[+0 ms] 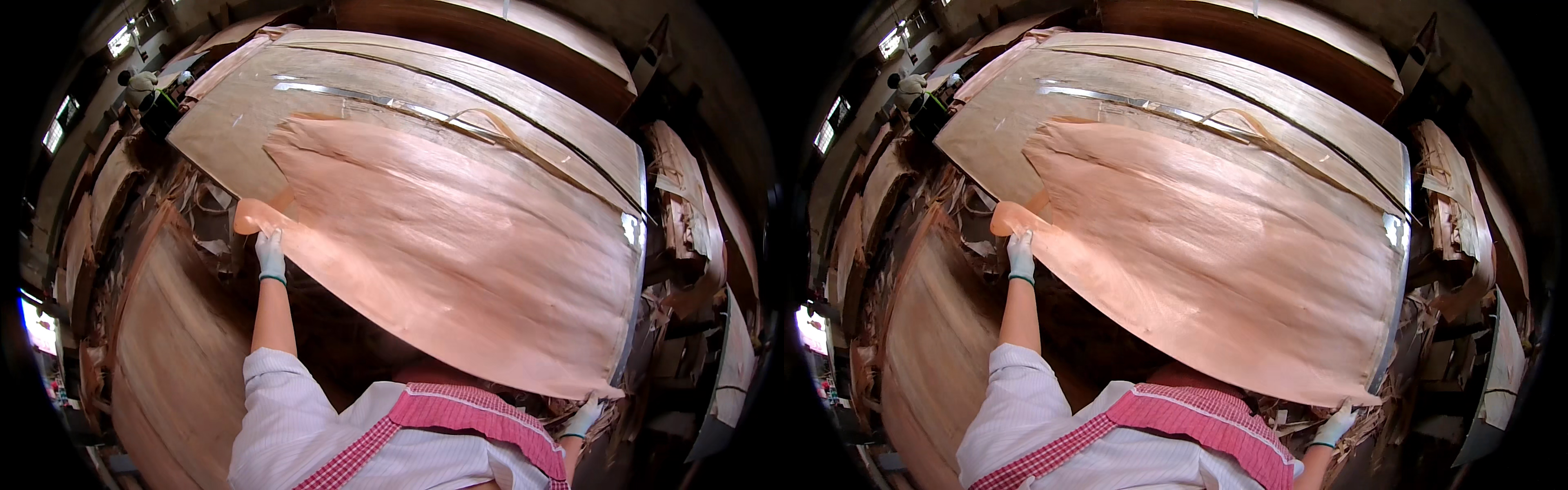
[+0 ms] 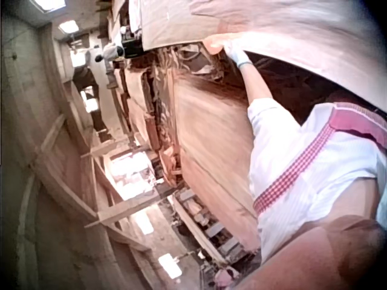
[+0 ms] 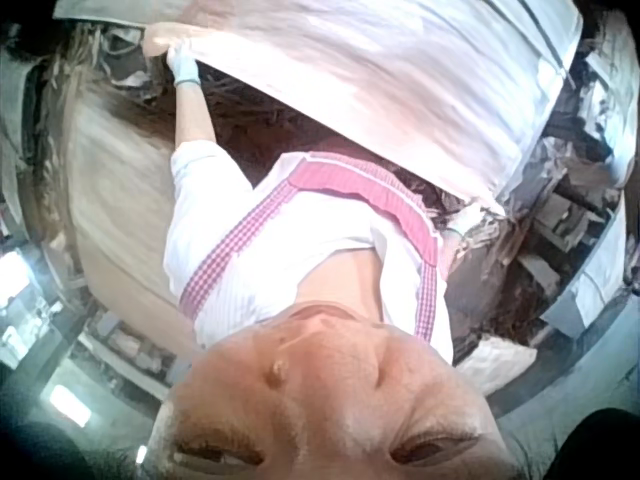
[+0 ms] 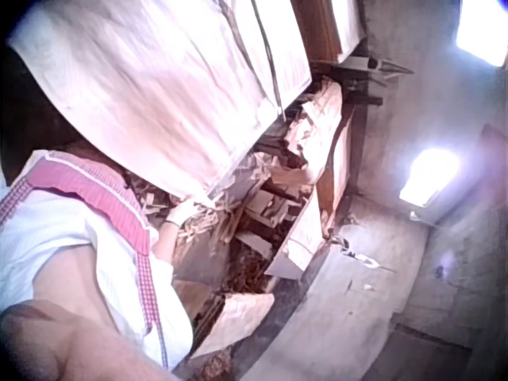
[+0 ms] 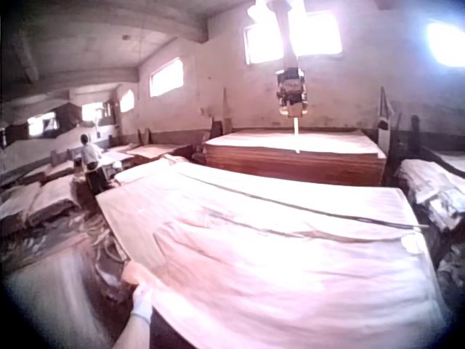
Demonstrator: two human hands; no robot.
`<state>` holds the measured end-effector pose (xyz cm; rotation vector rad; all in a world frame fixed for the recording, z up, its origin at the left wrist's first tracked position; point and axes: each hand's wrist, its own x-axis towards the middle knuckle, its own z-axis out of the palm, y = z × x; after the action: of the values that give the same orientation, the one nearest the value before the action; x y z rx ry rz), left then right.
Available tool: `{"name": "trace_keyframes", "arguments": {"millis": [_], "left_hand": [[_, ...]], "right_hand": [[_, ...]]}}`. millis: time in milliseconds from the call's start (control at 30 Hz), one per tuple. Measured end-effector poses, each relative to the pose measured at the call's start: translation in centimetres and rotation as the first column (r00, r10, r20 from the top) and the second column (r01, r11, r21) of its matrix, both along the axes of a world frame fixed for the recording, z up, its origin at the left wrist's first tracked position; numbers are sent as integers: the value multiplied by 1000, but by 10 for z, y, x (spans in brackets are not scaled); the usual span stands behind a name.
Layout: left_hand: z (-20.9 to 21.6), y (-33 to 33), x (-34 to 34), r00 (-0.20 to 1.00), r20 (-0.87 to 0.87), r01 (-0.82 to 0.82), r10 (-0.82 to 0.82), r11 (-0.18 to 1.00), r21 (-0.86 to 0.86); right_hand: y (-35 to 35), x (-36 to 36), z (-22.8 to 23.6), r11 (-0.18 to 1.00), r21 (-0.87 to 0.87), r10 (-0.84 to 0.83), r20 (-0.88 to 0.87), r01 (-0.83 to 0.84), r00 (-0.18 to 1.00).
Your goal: The person applies thin wood veneer sheets to a large wooden panel, smoothing them by hand and using a utility knife to trim edges and overlaps. They secure the veneer with small white clips and use a long wooden stick to lift and position the sheets. The process involves repeated peeling, aligning, and trimming of veneer layers.
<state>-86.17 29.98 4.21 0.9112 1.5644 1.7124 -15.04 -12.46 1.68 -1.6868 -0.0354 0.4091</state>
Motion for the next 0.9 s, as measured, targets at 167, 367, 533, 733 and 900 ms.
{"name": "trace_keyframes", "arguments": {"millis": [167, 367, 533, 733, 900], "left_hand": [[21, 7, -8, 998, -43, 31, -35, 996, -81], [27, 70, 20, 986, -165, 3, 6, 998, 58], [14, 106, -45, 979, -32, 202, -202, 979, -7], [-20, 102, -75, 940, 220, 312, -259, 916, -254], [-58, 71, -65, 941, 173, 335, -290, 864, -376]], "right_hand": [[3, 19, -14, 1000, -25, 19, 27, -18, 999], [18, -53, 32, 992, 51, -113, -96, 118, 989], [-14, -22, -41, 995, -94, -15, 273, 42, 962], [16, -61, -10, 966, -41, -257, -16, 257, 966], [-18, -29, -26, 921, -62, -383, 39, 385, 923]]}}
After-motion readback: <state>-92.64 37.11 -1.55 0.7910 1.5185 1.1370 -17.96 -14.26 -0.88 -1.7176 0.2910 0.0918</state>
